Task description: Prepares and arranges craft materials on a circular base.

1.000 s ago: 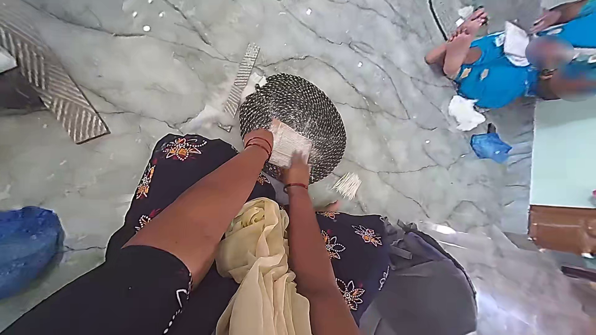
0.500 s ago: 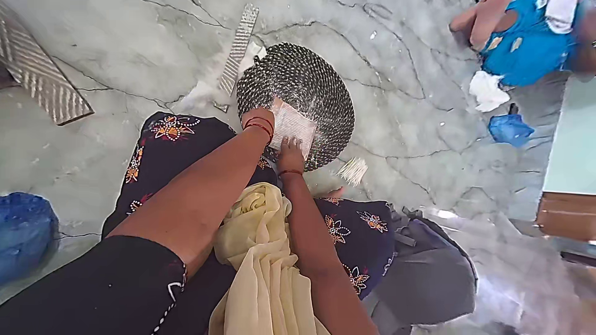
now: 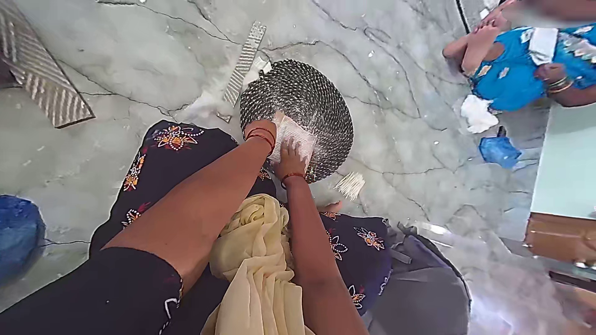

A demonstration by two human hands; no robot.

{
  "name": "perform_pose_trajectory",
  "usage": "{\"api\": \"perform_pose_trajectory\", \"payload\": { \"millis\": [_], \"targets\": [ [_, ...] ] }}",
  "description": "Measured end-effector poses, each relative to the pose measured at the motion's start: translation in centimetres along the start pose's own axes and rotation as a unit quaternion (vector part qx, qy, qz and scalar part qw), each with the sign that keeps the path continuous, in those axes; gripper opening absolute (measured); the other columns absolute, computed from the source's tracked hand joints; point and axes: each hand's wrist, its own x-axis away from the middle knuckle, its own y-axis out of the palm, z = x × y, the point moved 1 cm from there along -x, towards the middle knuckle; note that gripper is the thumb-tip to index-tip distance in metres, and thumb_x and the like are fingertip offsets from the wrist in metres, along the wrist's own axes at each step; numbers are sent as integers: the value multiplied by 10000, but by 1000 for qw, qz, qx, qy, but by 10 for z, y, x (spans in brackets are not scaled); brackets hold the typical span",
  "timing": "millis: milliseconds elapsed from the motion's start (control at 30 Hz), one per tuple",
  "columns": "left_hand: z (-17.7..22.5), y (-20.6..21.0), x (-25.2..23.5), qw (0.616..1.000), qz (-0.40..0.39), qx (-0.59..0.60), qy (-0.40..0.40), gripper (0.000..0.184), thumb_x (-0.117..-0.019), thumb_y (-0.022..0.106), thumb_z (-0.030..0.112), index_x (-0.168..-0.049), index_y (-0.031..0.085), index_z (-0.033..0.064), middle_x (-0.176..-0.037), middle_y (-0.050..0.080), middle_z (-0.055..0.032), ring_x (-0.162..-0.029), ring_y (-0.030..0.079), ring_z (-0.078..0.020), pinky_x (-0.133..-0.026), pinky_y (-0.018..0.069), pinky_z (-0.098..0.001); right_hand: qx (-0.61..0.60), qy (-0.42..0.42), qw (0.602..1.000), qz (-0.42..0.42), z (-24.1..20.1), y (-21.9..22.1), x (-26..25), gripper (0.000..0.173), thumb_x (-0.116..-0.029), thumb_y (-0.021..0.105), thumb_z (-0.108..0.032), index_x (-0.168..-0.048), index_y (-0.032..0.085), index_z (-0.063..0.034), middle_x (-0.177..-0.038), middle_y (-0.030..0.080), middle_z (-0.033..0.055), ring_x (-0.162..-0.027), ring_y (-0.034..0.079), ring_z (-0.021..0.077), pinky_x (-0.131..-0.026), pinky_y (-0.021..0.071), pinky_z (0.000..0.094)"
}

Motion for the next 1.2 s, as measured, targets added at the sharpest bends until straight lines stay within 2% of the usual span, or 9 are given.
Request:
{"api": "perform_pose_trajectory", "payload": {
  "millis": [133, 300, 367, 467, 533, 833, 900, 1000, 1200],
  "targets": [
    [3, 5, 0, 1000, -6, -22, -3, 281, -1011, 572, 47, -1233, 659, -101, -1359, 606, -326, -1306, 571, -493, -1005, 474, -695, -9, 29, 999, 37, -10, 11, 12, 644, -1061, 553, -222, -1639, 288, -121, -1676, 316, 165, -1543, 284, 424, -1171, 291, 682],
    [1, 14, 5, 1000, -3, -17, -24, 287, -1020, 581, 91, -1204, 663, -114, -1319, 622, -338, -1256, 603, -497, -990, 486, -692, -25, 49, 998, 17, -20, 4, 27, 558, -1052, 498, -105, -1598, 387, -104, -1621, 415, 178, -1507, 346, 448, -1176, 291, 693],
    [2, 11, 6, 1000, -1, -27, -17, 302, -1028, 576, 106, -1226, 661, -106, -1335, 620, -330, -1275, 596, -485, -1008, 479, -684, -32, 62, 997, 23, -22, -4, 30, 594, -1039, 507, -95, -1614, 361, -131, -1651, 375, 148, -1537, 304, 419, -1187, 263, 702],
    [5, 2, 15, 999, -15, -45, -8, 326, -1047, 520, 84, -1298, 631, -91, -1398, 601, -297, -1338, 561, -460, -1063, 450, -657, -11, 55, 998, -3, -21, -10, 21, 800, -1003, 581, -110, -1672, 145, -151, -1735, 173, 86, -1604, 107, 355, -1197, 162, 736],
    [6, 0, 13, 999, -10, -40, -9, 335, -1048, 499, 72, -1312, 622, -92, -1406, 594, -301, -1345, 557, -460, -1072, 444, -655, 6, 40, 999, -24, -16, -10, 12, 813, -1011, 609, -191, -1673, 138, -149, -1739, 154, 78, -1605, 104, 351, -1196, 165, 737],
    [5, 6, 9, 998, -4, -58, -11, 342, -1030, 549, 85, -1303, 617, -110, -1416, 580, -311, -1349, 550, -465, -1068, 458, -650, -20, 38, 999, 25, -23, 4, 29, 492, -1082, 415, -85, -1569, 404, -17, -1627, 413, 164, -1533, 331, 384, -1239, 256, 583],
    [5, 4, 11, 999, 0, -52, -14, 337, -1028, 549, 91, -1299, 622, -97, -1412, 590, -295, -1345, 561, -448, -1063, 470, -631, -40, 47, 997, 43, -23, 2, 29, 547, -1066, 451, -85, -1603, 351, -55, -1658, 365, 140, -1556, 291, 349, -1239, 243, 599],
    [4, 2, 11, 998, 1, -57, -5, 332, -1025, 566, 109, -1282, 637, -88, -1399, 606, -282, -1338, 568, -443, -1060, 470, -639, -17, 31, 999, 3, -20, -4, 19, 762, -1027, 517, -93, -1671, 111, -119, -1740, 140, 98, -1609, 98, 329, -1239, 140, 677],
    [5, 6, 0, 995, -2, -95, -10, 337, -1021, 570, 119, -1283, 640, -81, -1401, 607, -276, -1327, 580, -432, -1042, 480, -638, -48, 44, 998, -6, -19, 3, 13, 722, -1043, 506, -81, -1671, 183, -230, -1741, 156, 59, -1603, 127, 343, -1187, 200, 737]
  ]
}}
